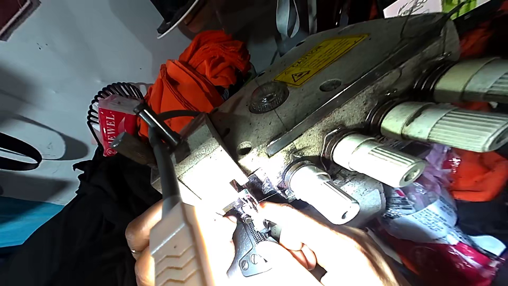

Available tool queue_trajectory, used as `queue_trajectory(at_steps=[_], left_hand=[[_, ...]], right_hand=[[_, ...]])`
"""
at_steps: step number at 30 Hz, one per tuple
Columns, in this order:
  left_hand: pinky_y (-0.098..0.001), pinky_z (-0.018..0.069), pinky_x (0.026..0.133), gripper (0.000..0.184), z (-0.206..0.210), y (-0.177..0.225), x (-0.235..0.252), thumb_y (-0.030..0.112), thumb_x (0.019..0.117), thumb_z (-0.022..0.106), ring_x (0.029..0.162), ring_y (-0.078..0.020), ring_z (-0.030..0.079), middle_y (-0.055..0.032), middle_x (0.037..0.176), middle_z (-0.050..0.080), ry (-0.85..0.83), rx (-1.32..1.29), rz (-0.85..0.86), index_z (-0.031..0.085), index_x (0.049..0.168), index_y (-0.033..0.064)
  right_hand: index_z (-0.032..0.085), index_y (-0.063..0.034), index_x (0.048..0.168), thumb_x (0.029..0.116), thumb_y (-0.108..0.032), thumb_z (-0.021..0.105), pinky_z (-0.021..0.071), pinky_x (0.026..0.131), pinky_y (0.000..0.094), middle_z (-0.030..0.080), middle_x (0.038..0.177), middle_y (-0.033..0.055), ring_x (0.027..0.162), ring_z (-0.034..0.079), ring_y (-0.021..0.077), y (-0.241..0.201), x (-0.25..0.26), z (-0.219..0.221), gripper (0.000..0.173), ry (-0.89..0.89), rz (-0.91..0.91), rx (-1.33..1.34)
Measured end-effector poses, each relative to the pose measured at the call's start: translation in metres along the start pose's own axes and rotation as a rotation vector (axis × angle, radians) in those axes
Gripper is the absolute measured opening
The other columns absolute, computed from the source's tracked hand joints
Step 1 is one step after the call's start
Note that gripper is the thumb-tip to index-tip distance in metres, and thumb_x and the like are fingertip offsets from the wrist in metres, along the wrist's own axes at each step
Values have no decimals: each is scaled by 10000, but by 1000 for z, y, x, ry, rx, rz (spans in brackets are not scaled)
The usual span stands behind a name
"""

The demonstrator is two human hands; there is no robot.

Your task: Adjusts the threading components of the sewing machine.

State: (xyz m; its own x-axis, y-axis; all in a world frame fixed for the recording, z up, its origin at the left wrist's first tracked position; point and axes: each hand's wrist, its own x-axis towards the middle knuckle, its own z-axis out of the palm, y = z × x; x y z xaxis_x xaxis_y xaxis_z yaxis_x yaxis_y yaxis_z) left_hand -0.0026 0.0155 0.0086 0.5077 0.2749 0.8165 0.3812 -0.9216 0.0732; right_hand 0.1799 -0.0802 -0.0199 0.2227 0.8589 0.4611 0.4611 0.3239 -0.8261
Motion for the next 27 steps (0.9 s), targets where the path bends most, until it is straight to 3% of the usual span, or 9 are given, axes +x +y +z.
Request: queue_trajectory(at_steps=[3, 7, 9, 12, 14, 18, 20, 24, 27], left_hand=[[-153, 506, 884, 272, 0, 0, 0, 173, 911, 713, 1012, 5, 593, 70, 1121, 582, 13, -4, -14, 595, 1155, 196], [-190, 494, 927, 192, 0, -1, -4, 132, 905, 712, 1065, -55, 586, 17, 1153, 598, 26, 44, 32, 680, 1095, 136], [-179, 466, 979, 201, -2, -2, -5, 171, 923, 705, 1110, -38, 565, 35, 1167, 575, 5, 114, 37, 650, 1116, 158], [-240, 431, 1014, 158, -2, -2, -11, 118, 919, 687, 1129, -110, 545, -41, 1168, 578, 13, 152, 73, 688, 1073, 85], [-210, 411, 1043, 223, -3, -3, -13, 156, 933, 685, 1178, -72, 524, 2, 1197, 552, 10, 169, 51, 632, 1147, 124], [-215, 448, 983, 272, -5, -13, -24, 144, 949, 653, 1115, -68, 557, 1, 1156, 577, 20, 51, 1, 606, 1216, 126], [-206, 450, 963, 237, -6, -16, -26, 155, 958, 642, 1092, -54, 562, 4, 1133, 583, 16, 56, -17, 609, 1192, 130], [-243, 445, 989, 128, -1, -4, -12, 92, 897, 692, 1099, -115, 540, -36, 1146, 563, 16, 146, 56, 686, 1025, 97], [-234, 438, 1001, 109, 0, -3, -9, 112, 893, 707, 1120, -108, 537, -23, 1151, 564, 24, 132, 67, 698, 1002, 112]], right_hand=[[757, -42, 1100, 985, -240, 579, 389, 509, 271, 587, 661, 16, 557, 488, 117, 0, 0, 1, 290, 6, 7, 3], [757, -47, 1089, 989, -241, 577, 383, 514, 261, 568, 652, 4, 558, 478, 103, 1, 0, 0, 283, -1, 11, 18], [757, -36, 1085, 988, -237, 582, 389, 514, 268, 575, 649, 10, 556, 483, 110, 0, 0, 0, 283, -4, 16, 18], [757, -48, 1084, 1000, -251, 577, 403, 526, 270, 597, 672, 15, 573, 502, 112, 0, -1, -1, 284, -9, 24, 20], [760, -51, 1079, 1001, -256, 577, 401, 527, 269, 605, 679, 19, 577, 506, 113, 0, -1, -1, 285, -15, 26, 15], [761, -53, 1081, 997, -254, 581, 402, 523, 268, 594, 670, 9, 571, 498, 107, 0, -1, -1, 283, -16, 27, 6], [762, -42, 1098, 991, -247, 586, 401, 517, 271, 596, 668, 15, 566, 495, 112, 0, -1, -1, 290, -14, 27, 6], [754, -35, 1077, 1005, -258, 572, 397, 522, 277, 573, 652, 11, 571, 498, 119, 1, -1, -1, 297, -16, 8, 0], [757, -44, 1078, 1003, -248, 581, 400, 515, 269, 593, 667, 17, 570, 503, 116, 0, 0, -1, 280, -10, 7, -1]])
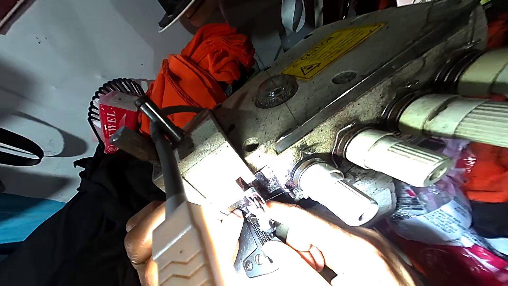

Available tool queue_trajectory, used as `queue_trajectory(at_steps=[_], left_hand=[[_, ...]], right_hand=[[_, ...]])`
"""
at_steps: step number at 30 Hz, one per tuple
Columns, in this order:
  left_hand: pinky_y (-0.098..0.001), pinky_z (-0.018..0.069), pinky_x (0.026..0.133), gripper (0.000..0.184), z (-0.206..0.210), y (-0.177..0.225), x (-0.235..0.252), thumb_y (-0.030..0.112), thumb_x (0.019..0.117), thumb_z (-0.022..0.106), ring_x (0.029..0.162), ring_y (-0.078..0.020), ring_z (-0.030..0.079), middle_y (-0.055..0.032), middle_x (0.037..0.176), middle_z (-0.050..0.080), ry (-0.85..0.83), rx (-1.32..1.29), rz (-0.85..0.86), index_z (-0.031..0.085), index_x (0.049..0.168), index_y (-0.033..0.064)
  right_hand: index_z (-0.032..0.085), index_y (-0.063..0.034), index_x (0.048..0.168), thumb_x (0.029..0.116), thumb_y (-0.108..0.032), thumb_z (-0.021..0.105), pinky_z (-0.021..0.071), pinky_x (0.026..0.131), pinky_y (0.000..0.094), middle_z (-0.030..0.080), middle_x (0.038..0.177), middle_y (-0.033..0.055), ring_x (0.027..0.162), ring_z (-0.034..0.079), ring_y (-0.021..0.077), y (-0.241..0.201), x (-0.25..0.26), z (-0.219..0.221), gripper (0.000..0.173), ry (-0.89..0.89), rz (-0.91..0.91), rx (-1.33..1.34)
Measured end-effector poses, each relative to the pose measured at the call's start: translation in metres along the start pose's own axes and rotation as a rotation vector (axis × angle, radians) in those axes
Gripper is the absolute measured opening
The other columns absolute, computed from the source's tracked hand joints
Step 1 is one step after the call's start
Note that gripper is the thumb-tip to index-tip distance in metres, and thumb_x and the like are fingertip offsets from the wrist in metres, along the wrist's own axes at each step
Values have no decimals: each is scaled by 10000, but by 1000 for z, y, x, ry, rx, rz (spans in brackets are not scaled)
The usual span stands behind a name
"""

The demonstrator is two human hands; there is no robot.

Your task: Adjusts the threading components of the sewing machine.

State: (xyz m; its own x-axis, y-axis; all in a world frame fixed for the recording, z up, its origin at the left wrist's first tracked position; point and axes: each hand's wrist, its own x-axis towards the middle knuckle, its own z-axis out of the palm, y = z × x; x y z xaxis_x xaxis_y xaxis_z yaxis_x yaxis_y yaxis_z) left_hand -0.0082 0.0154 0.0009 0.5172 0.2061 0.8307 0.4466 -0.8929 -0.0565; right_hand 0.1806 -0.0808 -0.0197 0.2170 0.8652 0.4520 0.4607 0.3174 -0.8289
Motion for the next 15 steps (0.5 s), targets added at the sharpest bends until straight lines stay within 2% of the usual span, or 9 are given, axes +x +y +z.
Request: queue_trajectory(at_steps=[4, 9, 15], left_hand=[[-208, 426, 1039, 248, 0, -1, 4, 181, 916, 713, 1171, -57, 527, 37, 1180, 541, -8, -31, -18, 626, 1147, 175], [-224, 460, 1017, 250, -2, -4, 2, 187, 908, 712, 1170, -66, 547, 39, 1204, 560, -29, -79, -14, 627, 1144, 186], [-223, 451, 1041, 298, -1, -3, 2, 175, 906, 721, 1196, -64, 538, 41, 1233, 554, -33, -110, -30, 632, 1190, 194]], right_hand=[[758, -46, 1083, 996, -241, 581, 396, 523, 268, 594, 669, 16, 572, 496, 115, 0, 0, 0, 277, 2, 6, 4], [753, -48, 1113, 1005, -256, 577, 401, 527, 270, 600, 681, 14, 580, 500, 113, -1, -1, -2, 293, -12, 19, 18], [756, -56, 1093, 999, -251, 577, 404, 535, 268, 598, 681, 9, 584, 501, 112, 0, 0, -1, 281, 0, -2, 5]])
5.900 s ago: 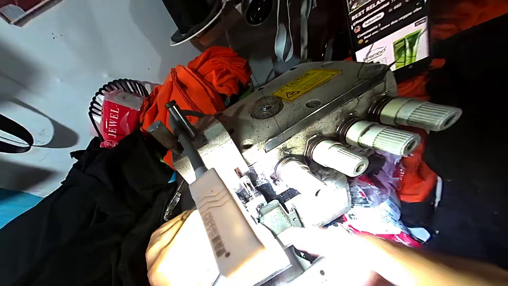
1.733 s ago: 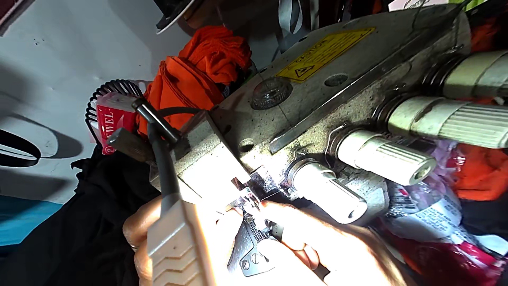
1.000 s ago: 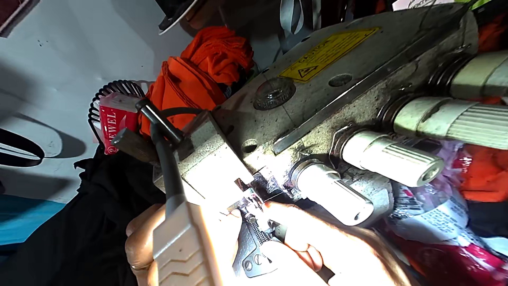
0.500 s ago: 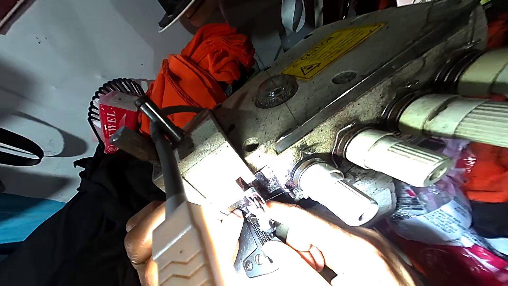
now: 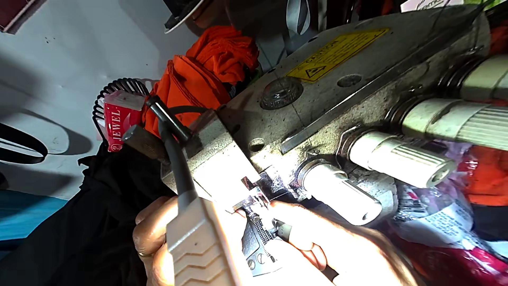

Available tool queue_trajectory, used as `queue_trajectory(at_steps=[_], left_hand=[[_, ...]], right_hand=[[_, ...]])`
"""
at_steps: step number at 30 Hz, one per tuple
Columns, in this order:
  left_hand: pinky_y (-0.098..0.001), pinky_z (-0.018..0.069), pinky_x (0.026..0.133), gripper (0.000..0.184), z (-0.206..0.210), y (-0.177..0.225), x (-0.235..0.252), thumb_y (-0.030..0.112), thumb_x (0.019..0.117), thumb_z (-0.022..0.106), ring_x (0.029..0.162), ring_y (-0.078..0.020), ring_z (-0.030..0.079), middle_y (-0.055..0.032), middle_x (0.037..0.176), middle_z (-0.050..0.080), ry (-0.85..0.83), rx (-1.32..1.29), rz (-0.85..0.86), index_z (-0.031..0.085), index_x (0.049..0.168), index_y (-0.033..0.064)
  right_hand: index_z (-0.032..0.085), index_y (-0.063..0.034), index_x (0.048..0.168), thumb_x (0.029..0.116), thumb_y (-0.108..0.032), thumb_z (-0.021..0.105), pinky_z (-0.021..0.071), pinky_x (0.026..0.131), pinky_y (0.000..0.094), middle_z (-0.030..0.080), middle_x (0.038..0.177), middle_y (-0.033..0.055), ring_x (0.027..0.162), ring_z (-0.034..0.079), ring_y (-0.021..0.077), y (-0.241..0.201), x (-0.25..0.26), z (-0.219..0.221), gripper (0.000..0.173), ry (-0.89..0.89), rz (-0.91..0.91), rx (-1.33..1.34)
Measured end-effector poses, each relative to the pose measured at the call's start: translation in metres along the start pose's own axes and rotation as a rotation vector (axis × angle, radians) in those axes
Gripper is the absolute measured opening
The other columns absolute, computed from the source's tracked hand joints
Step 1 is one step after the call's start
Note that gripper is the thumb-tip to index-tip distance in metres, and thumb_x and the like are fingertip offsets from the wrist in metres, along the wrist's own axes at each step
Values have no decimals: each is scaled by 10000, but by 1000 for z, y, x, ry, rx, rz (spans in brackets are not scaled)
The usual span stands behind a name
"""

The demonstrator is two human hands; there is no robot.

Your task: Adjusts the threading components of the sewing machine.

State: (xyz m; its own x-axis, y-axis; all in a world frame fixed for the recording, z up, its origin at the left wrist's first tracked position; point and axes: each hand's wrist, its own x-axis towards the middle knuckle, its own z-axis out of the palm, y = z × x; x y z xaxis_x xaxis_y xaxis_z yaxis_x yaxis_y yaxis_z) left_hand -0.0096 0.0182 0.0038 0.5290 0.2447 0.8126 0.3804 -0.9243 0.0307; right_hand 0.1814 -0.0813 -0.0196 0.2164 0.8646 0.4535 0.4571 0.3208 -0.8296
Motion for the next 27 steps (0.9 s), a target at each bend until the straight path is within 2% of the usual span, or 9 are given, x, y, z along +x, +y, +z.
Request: queue_trajectory(at_steps=[5, 8, 11, 18, 21, 25, 27], left_hand=[[-242, 409, 1053, 91, 4, 2, -1, 112, 924, 650, 1200, -98, 516, -20, 1237, 560, 31, 42, 35, 668, 1013, 102], [-218, 431, 1035, 193, 2, 1, -1, 176, 925, 694, 1167, -67, 534, 23, 1173, 557, 31, 97, 34, 642, 1110, 160], [-225, 415, 1045, 235, 2, -1, -4, 183, 939, 680, 1179, -72, 523, 17, 1184, 548, 26, 103, 34, 621, 1165, 157], [-208, 409, 1051, 277, 3, 2, 1, 175, 902, 730, 1195, -53, 510, 52, 1200, 546, 36, 73, 10, 633, 1162, 174], [-242, 427, 1021, 181, 4, 1, -1, 112, 888, 721, 1149, -97, 528, 5, 1164, 569, 45, 54, 40, 684, 1065, 126], [-214, 432, 1027, 216, 3, 0, 1, 161, 915, 708, 1154, -66, 532, 23, 1163, 553, 27, 66, 30, 631, 1116, 145], [-232, 439, 1019, 177, 6, 2, 1, 106, 905, 692, 1165, -86, 533, 5, 1193, 562, 55, -6, 22, 675, 1081, 119]], right_hand=[[753, -45, 1069, 1001, -248, 581, 408, 540, 265, 597, 676, 17, 585, 506, 112, 0, 0, 0, 275, 0, 4, 5], [760, -56, 1077, 1005, -265, 565, 392, 527, 255, 580, 665, 5, 575, 490, 103, 1, 0, 0, 295, 6, -3, -8], [761, -58, 1096, 1002, -252, 567, 403, 531, 260, 592, 669, 4, 580, 502, 106, 0, 0, 0, 290, 4, 0, -5], [763, -54, 1083, 1000, -239, 571, 397, 532, 256, 589, 670, 7, 580, 492, 103, 1, 0, 1, 279, 14, -4, -3], [761, -58, 1086, 1003, -245, 569, 393, 527, 253, 585, 662, 6, 575, 492, 104, 1, 0, 1, 282, 13, -5, -7], [759, -42, 1073, 1006, -253, 559, 394, 532, 259, 572, 642, 1, 570, 487, 106, 1, 0, 1, 299, 16, -7, -1], [756, -48, 1057, 1006, -257, 564, 395, 533, 253, 570, 646, 0, 572, 488, 100, 1, 0, 1, 288, 14, -8, -5]])
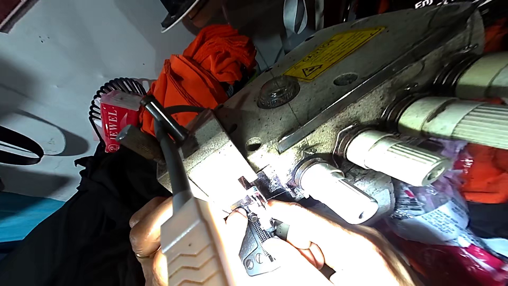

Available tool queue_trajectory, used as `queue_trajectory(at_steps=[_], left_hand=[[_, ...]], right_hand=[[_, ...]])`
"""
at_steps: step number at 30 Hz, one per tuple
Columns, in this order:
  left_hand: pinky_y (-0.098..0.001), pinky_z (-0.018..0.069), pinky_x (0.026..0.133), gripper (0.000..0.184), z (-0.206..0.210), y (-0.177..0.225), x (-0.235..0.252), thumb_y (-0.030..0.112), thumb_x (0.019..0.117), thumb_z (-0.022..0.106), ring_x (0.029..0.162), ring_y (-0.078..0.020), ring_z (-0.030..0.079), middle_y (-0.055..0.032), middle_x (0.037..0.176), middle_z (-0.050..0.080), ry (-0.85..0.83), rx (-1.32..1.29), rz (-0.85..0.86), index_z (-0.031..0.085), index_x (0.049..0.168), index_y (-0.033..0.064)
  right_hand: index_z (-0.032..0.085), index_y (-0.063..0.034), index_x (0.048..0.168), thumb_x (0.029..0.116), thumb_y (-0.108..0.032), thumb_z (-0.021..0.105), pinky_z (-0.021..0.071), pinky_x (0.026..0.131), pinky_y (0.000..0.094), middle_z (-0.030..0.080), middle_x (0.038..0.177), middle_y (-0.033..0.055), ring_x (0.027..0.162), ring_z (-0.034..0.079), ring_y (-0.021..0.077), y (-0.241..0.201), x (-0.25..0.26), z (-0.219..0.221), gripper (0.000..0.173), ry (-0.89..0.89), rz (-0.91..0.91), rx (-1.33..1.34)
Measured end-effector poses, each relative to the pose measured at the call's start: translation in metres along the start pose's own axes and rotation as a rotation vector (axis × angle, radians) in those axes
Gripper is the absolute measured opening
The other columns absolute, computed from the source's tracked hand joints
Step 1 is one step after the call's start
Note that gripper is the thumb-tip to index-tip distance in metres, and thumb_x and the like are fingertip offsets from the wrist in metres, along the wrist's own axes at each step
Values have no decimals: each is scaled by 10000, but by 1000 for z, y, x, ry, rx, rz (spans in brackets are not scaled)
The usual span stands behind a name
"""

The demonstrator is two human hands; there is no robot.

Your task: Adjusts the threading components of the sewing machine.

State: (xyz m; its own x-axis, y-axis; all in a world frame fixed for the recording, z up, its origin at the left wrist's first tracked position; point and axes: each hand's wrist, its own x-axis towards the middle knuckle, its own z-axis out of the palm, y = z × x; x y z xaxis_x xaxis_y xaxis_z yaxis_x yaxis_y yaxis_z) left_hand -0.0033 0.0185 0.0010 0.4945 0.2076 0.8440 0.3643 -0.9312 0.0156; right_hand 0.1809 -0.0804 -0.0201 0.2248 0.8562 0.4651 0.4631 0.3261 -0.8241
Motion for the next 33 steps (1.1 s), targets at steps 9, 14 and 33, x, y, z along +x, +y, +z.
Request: queue_trajectory(at_steps=[9, 14, 33], left_hand=[[-240, 441, 974, 102, 0, -4, 1, 112, 899, 704, 1087, -97, 530, -5, 1117, 546, -26, 75, 39, 702, 994, 150], [-235, 444, 955, 104, 1, -3, 3, 109, 909, 690, 1063, -95, 533, -7, 1091, 543, -21, 77, 42, 683, 1005, 148], [-210, 422, 966, 70, 2, -1, 3, 119, 908, 708, 1061, -68, 527, 2, 1105, 548, -21, 79, 34, 702, 968, 155]], right_hand=[[775, -80, 1091, 983, -237, 588, 391, 526, 234, 602, 665, -8, 570, 491, 75, 2, 1, 1, 267, 30, -28, -16], [777, -73, 1045, 967, -216, 609, 390, 525, 204, 598, 658, -7, 564, 486, 53, 1, 3, 0, 235, 38, -23, -28], [767, -78, 1102, 987, -243, 571, 377, 523, 230, 585, 666, -12, 570, 476, 78, 2, 0, 3, 281, 40, -27, -13]])
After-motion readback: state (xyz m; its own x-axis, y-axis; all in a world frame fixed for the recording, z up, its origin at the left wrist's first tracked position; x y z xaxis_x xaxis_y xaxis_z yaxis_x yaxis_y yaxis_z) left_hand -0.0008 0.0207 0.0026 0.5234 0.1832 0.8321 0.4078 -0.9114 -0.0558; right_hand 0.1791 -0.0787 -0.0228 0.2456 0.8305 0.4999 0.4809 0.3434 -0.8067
